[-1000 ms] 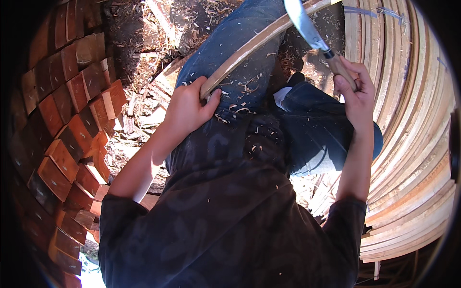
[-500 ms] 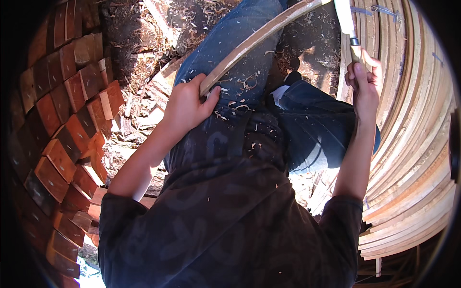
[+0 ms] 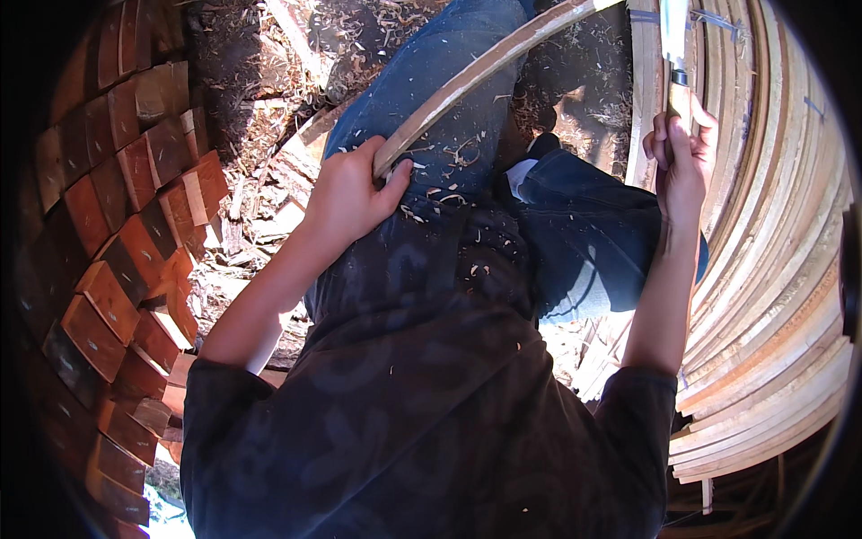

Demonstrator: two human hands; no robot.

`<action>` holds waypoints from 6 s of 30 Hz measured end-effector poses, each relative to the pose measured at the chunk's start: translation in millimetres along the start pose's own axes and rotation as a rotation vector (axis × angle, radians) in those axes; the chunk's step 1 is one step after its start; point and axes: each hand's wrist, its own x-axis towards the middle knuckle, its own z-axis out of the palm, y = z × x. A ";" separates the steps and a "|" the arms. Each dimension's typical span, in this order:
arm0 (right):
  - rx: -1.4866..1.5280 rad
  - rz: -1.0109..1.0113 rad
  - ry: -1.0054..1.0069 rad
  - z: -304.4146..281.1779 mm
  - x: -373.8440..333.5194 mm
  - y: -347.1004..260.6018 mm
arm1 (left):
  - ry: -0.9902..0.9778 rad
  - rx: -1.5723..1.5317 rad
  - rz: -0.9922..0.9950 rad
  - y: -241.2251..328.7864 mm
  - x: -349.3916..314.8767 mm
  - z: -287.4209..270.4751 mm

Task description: The person sits on the ground outdoors and uses a curved knife to shave thin strips from a long wooden plank resting on their lap. They repeatedly draw the knife along the plank to remove shavings, occasionally pausing to inspect the plank's surface.

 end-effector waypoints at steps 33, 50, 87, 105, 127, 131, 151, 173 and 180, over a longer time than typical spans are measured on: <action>-0.353 0.249 -0.120 15.3 -2.9 -11.6 | 0.016 -0.009 0.009 -1.0 -0.3 0.3; -0.241 0.167 -0.128 11.5 -4.7 2.2 | 0.020 -0.002 0.017 -2.2 0.7 0.6; -0.178 0.050 0.112 13.7 -41.2 -17.8 | -0.260 -0.183 0.050 15.0 -20.3 -19.1; 0.781 0.032 -0.022 147.2 -87.2 -20.5 | -0.260 -0.280 -0.007 -29.2 -58.7 -17.6; 0.799 0.104 -0.177 142.8 -87.5 -31.6 | -0.146 -0.749 1.216 184.2 -224.5 -53.5; 0.810 0.155 -0.127 142.2 -76.4 -30.0 | -0.550 -0.880 1.175 201.1 -215.9 -64.3; 0.920 0.140 -0.156 147.4 -90.7 -61.6 | -0.577 -0.596 -0.014 97.9 -140.4 -73.7; -0.345 -0.290 -0.026 97.7 -91.2 -35.7 | 0.310 0.111 0.099 117.8 -82.8 -62.4; -0.402 -0.313 -0.138 127.5 -81.1 -37.4 | 0.232 0.037 0.010 123.3 -75.3 -64.6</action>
